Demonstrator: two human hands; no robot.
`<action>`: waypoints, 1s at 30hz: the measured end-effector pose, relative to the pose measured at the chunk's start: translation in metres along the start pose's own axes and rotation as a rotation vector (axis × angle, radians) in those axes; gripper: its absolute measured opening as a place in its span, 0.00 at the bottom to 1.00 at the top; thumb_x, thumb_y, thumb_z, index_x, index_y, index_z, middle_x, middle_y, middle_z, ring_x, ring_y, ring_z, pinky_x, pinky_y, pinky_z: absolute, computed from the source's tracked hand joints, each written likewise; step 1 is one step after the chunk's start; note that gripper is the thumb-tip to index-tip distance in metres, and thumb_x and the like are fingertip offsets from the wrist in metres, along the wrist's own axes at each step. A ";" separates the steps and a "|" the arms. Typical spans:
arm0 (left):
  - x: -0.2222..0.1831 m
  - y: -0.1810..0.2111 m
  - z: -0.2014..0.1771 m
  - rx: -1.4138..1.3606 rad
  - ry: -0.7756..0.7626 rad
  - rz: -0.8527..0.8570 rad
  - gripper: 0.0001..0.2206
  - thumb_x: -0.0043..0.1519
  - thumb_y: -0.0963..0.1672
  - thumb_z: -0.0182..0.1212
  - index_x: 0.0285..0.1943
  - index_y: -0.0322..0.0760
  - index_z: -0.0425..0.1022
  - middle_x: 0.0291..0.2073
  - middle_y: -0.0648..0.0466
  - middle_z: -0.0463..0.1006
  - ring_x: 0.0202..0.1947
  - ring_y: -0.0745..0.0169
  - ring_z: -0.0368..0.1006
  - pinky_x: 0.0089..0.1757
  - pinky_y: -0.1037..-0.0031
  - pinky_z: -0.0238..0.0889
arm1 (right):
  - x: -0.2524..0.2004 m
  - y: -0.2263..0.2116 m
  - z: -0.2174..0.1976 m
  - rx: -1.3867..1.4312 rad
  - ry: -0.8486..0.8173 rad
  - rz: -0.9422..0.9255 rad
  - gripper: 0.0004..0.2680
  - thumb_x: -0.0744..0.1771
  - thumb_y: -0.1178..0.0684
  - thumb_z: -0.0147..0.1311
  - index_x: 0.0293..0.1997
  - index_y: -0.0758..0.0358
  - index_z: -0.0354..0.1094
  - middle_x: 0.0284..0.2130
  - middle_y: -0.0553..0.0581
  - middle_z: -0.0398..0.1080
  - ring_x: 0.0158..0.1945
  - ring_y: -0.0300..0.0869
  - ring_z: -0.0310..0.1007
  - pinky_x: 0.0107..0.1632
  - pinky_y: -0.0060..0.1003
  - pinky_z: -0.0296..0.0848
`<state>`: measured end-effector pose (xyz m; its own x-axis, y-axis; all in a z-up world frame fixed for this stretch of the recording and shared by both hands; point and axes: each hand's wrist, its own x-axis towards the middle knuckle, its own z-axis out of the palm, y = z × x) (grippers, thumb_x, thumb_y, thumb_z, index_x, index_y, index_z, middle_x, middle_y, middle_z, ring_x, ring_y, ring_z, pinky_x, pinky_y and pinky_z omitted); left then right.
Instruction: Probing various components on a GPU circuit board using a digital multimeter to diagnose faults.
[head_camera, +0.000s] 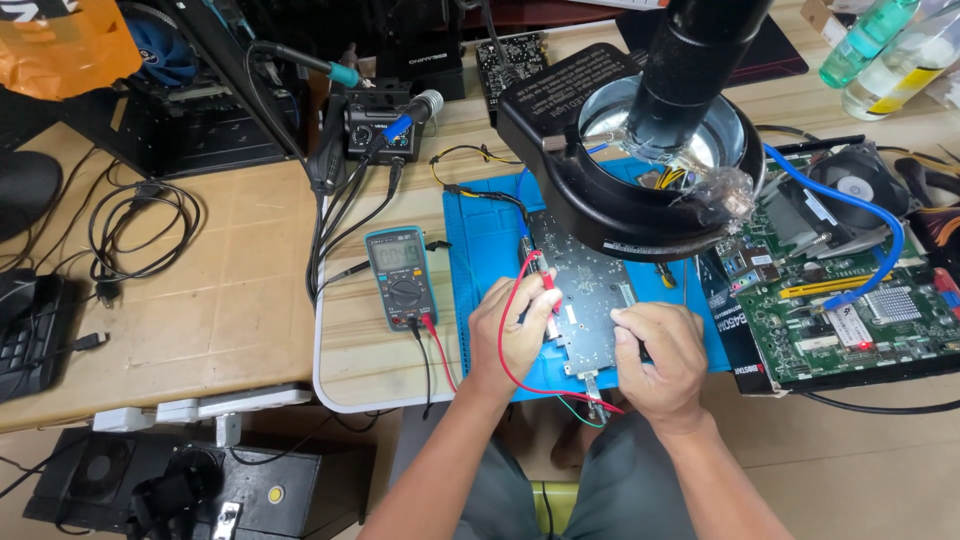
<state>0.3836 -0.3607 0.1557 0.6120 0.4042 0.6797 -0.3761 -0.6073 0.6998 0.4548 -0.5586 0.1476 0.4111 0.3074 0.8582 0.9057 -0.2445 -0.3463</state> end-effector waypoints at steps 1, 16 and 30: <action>0.000 0.000 0.000 -0.001 -0.001 -0.005 0.09 0.71 0.43 0.70 0.53 0.32 0.86 0.33 0.46 0.86 0.36 0.48 0.83 0.42 0.63 0.77 | 0.000 0.000 0.000 0.003 0.001 0.001 0.05 0.71 0.60 0.59 0.48 0.61 0.82 0.41 0.54 0.79 0.45 0.49 0.79 0.53 0.44 0.72; -0.004 -0.014 0.007 -0.007 0.046 0.072 0.08 0.69 0.43 0.72 0.51 0.33 0.86 0.31 0.46 0.85 0.35 0.42 0.83 0.41 0.59 0.77 | 0.000 0.002 0.000 0.006 -0.005 -0.021 0.04 0.71 0.61 0.59 0.46 0.63 0.82 0.41 0.54 0.79 0.44 0.51 0.79 0.53 0.46 0.72; -0.008 -0.018 0.014 -0.079 0.094 0.079 0.08 0.69 0.43 0.72 0.53 0.32 0.85 0.35 0.45 0.85 0.37 0.40 0.82 0.43 0.58 0.77 | 0.000 0.001 0.003 0.004 0.002 -0.043 0.04 0.71 0.62 0.62 0.46 0.64 0.83 0.39 0.57 0.78 0.42 0.53 0.78 0.54 0.47 0.70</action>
<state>0.3952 -0.3621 0.1344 0.5122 0.4214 0.7484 -0.4762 -0.5858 0.6558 0.4556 -0.5561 0.1461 0.3715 0.3154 0.8732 0.9230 -0.2272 -0.3106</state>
